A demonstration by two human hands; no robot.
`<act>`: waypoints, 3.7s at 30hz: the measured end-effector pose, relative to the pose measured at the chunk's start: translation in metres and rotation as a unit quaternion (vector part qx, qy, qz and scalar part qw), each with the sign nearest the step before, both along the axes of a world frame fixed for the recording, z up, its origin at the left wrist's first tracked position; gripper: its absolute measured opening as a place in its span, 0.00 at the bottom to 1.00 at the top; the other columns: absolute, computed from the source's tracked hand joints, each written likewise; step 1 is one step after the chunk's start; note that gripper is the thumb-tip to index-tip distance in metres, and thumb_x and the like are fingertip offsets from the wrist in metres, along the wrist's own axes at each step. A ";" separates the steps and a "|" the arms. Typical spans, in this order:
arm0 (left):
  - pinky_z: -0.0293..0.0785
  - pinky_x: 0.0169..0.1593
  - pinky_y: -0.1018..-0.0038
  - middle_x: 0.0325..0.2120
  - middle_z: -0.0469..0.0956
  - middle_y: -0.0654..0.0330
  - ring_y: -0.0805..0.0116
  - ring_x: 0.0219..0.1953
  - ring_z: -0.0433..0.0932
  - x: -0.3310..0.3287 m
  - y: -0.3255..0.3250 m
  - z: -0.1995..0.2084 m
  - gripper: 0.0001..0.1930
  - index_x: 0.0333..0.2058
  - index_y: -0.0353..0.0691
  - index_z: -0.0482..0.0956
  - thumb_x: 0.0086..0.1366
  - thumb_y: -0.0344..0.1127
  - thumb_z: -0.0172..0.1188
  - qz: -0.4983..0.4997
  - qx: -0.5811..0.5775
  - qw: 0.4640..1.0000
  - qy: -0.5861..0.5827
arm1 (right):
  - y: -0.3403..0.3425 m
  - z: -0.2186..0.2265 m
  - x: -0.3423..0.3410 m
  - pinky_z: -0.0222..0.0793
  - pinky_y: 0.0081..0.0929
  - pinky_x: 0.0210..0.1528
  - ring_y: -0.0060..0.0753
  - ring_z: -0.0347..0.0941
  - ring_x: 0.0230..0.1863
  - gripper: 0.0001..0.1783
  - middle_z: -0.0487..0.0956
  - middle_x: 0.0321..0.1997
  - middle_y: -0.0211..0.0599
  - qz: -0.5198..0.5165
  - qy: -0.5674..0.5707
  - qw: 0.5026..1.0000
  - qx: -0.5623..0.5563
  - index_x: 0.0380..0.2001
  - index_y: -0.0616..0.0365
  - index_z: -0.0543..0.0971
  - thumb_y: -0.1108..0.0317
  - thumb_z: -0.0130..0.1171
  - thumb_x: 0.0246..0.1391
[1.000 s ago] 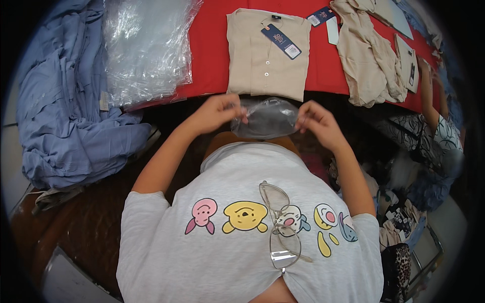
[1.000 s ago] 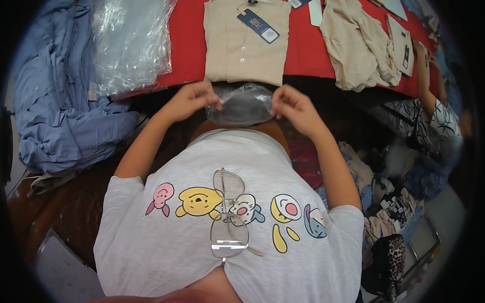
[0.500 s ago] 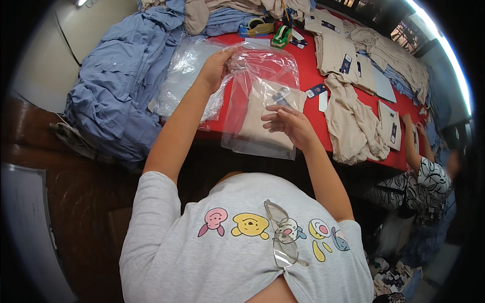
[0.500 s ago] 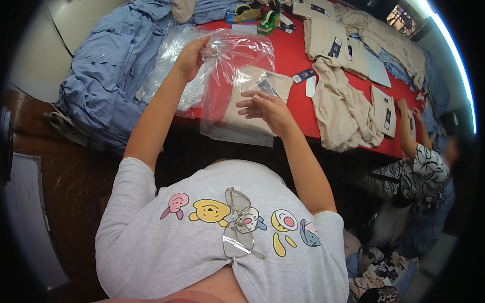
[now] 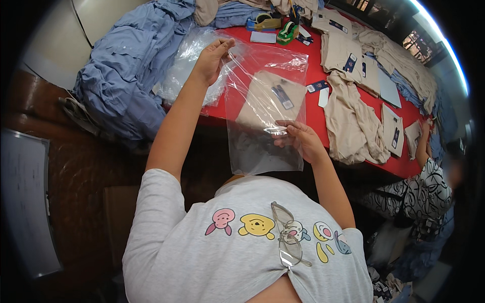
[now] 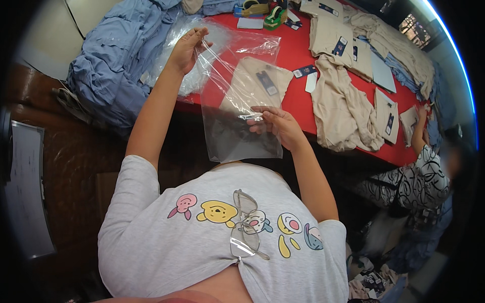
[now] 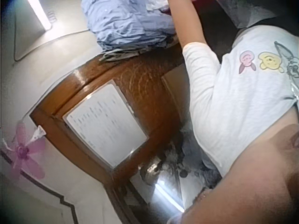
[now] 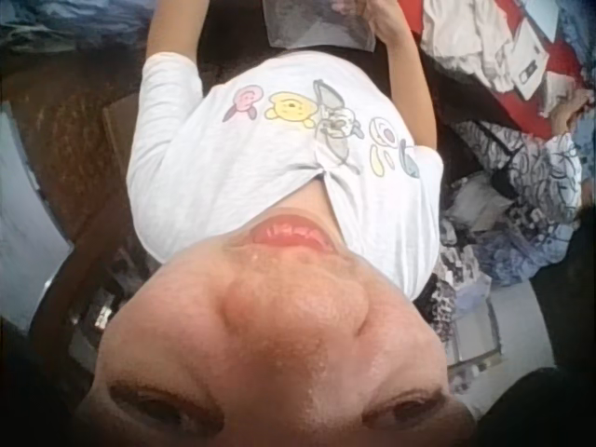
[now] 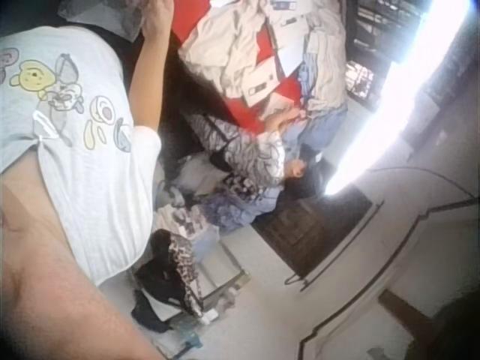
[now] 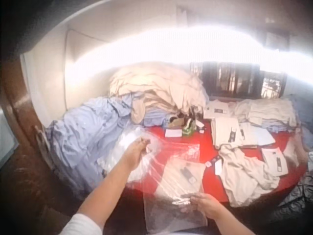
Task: The person folds and bags a light-colored shirt on a red table, then places the bagged shirt onto a pile of other packed items.
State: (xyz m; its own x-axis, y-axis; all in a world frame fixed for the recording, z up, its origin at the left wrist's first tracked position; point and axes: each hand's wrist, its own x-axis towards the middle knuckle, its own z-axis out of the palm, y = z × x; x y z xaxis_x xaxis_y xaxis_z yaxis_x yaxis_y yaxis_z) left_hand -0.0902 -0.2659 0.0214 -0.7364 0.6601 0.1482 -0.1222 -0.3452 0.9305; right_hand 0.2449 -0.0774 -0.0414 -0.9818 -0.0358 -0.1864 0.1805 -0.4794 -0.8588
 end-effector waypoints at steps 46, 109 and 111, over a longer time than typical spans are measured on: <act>0.76 0.37 0.74 0.33 0.89 0.57 0.75 0.29 0.80 -0.302 -0.076 -0.019 0.22 0.61 0.38 0.81 0.68 0.27 0.65 0.139 -0.435 0.837 0.301 | 0.069 -0.057 -0.410 0.75 0.20 0.43 0.18 0.79 0.38 0.17 0.87 0.38 0.33 -0.315 -0.067 0.845 0.426 0.53 0.67 0.86 0.77 0.68 0.60; 0.88 0.43 0.57 0.41 0.81 0.48 0.50 0.44 0.87 0.259 0.073 -0.171 0.15 0.49 0.30 0.74 0.78 0.39 0.55 -0.153 -0.230 0.890 -0.362 | -0.100 0.000 0.088 0.77 0.37 0.43 0.43 0.81 0.46 0.46 0.81 0.42 0.46 -0.055 -0.269 0.586 0.762 0.39 0.66 0.85 0.25 0.70 0.46; 0.89 0.47 0.54 0.42 0.80 0.45 0.45 0.48 0.87 0.263 0.055 -0.186 0.16 0.53 0.29 0.71 0.80 0.39 0.52 -0.149 -0.243 0.846 -0.450 | -0.098 -0.024 0.108 0.70 0.39 0.49 0.42 0.76 0.49 0.36 0.79 0.43 0.43 -0.070 -0.273 0.581 0.763 0.38 0.61 0.83 0.36 0.76 0.45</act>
State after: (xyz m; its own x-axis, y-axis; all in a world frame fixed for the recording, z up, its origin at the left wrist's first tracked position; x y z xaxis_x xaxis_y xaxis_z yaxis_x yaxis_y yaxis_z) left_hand 0.1730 -0.2108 -0.1644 -0.1971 0.6583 -0.7265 -0.8709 0.2227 0.4381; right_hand 0.3526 -0.1757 -0.0653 -0.7347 0.6537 -0.1813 0.6771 0.7232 -0.1361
